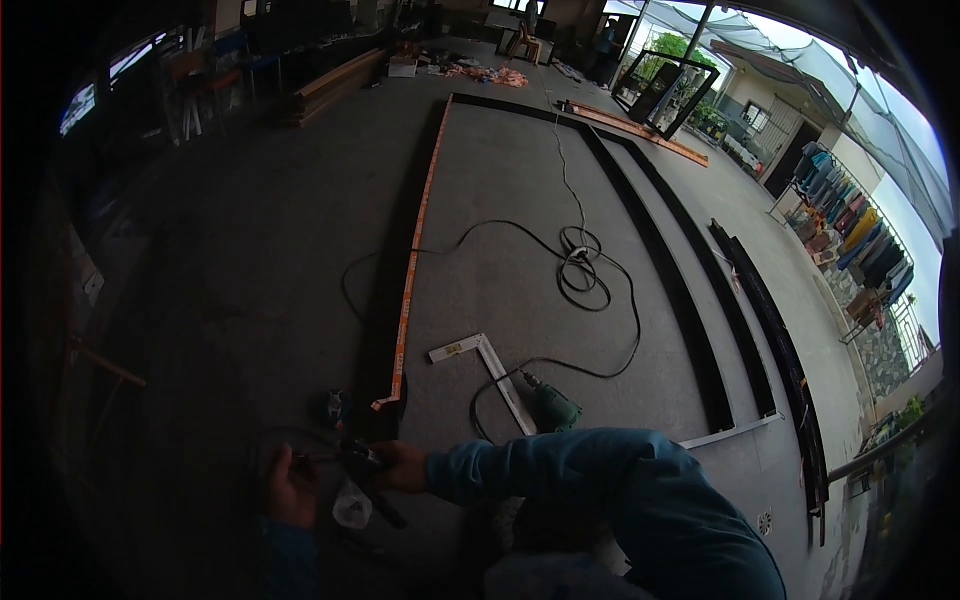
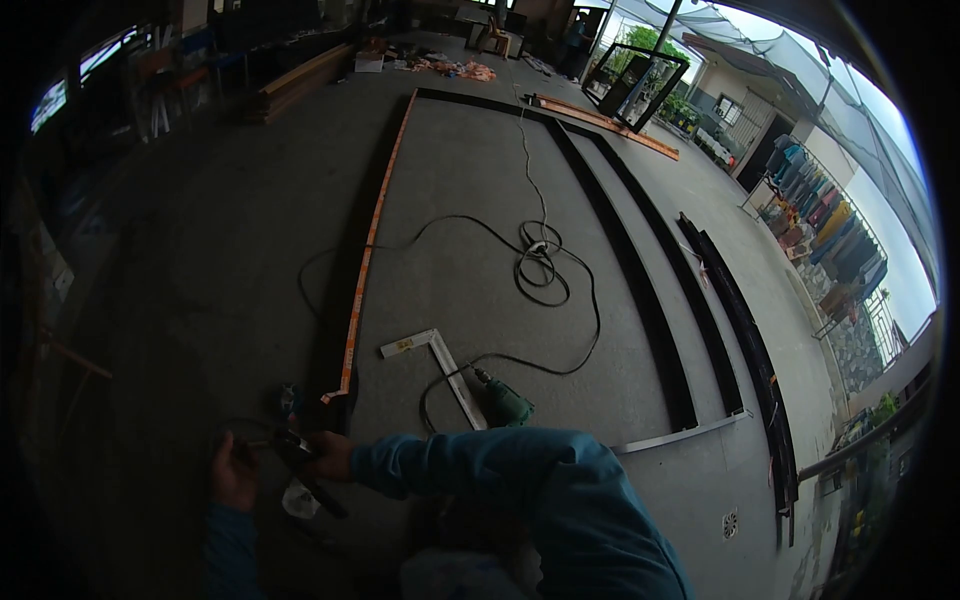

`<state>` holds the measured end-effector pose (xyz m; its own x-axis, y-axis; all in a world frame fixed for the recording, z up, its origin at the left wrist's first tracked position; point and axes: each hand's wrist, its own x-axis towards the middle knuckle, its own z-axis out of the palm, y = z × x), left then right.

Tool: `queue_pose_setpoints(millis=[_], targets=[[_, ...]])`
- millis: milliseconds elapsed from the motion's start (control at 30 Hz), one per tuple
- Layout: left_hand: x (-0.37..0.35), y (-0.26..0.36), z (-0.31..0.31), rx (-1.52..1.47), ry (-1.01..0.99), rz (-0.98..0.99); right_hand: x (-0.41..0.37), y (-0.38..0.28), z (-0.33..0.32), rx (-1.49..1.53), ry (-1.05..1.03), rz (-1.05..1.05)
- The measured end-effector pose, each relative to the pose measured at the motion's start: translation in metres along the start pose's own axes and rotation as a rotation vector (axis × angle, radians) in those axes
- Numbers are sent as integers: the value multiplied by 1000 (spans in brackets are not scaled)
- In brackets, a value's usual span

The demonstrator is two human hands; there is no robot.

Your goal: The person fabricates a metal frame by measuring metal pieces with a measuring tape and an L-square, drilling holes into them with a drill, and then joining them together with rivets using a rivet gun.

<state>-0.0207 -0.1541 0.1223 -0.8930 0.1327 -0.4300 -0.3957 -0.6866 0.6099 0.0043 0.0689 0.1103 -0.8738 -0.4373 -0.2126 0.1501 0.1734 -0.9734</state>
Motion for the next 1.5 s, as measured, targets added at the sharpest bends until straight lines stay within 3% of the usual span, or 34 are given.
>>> queue_pose_setpoints(millis=[400, 1500], targets=[[4, -4, -3, -20, 41, -19, -1, -4, -2, -39, -42, 107], [0, -1, -3, -34, 17, 0, 6, 13, 3, 4, -32, 30]])
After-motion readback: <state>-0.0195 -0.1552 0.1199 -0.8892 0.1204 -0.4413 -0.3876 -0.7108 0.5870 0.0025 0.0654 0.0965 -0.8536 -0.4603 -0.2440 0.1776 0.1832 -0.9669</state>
